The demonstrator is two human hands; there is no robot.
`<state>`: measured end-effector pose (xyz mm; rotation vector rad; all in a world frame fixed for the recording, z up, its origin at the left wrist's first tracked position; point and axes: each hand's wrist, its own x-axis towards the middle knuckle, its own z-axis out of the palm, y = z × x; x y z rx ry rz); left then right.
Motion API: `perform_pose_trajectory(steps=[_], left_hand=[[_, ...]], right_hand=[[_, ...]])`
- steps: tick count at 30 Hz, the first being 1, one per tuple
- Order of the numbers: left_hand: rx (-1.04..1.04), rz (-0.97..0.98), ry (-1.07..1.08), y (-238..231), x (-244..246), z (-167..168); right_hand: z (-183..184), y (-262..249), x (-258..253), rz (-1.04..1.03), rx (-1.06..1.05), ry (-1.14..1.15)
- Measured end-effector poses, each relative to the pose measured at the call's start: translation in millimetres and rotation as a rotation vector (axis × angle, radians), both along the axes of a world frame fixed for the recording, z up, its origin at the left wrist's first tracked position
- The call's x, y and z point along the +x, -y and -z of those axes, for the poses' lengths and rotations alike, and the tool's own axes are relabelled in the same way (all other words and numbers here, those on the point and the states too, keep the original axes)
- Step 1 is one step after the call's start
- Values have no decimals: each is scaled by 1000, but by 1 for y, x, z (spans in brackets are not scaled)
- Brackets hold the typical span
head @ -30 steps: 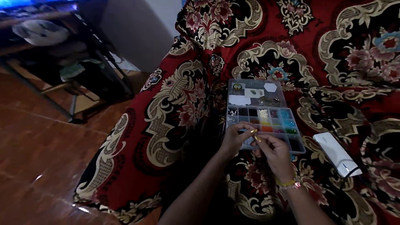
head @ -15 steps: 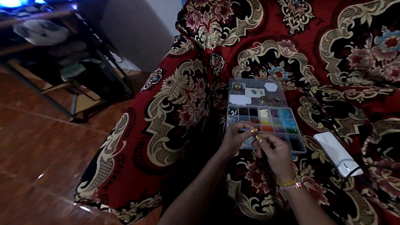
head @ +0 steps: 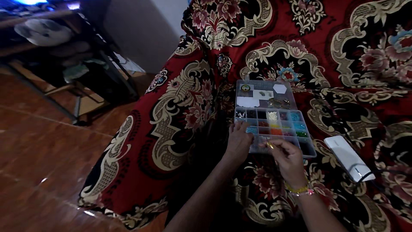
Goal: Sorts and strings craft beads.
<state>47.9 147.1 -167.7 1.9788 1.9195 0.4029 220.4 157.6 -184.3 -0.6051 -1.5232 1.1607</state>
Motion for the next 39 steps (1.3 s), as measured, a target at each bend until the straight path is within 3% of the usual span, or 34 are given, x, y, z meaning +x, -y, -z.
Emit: perform_pose_trajectory(steps=[4,12,16,20,24,27,31,39], left_hand=[[-51,-7,-55,-1,4,1],[-55,-7,-82,-3,6,6],[55,-38,-19,0,3,6],[290,-90,419,1,-2,7],[81,-117,1059,0,-6,0],[-99,-175,1352,2,-3,-3],[-266,-162,1526,3,1,-1],[-366,-120,1608,3,1,4]], right_hand=[[2,-3,1,52,25,-2],[-2,-1,-4,69,-204,46],[-5,-1,-5,98,-274,102],[-10,2,-5,126,-301,170],[-7,2,-6,132,-291,142],[-6,3,-5,132,-273,132],[-4,4,-5,122,-241,110],[-3,6,-7,100,-238,99]])
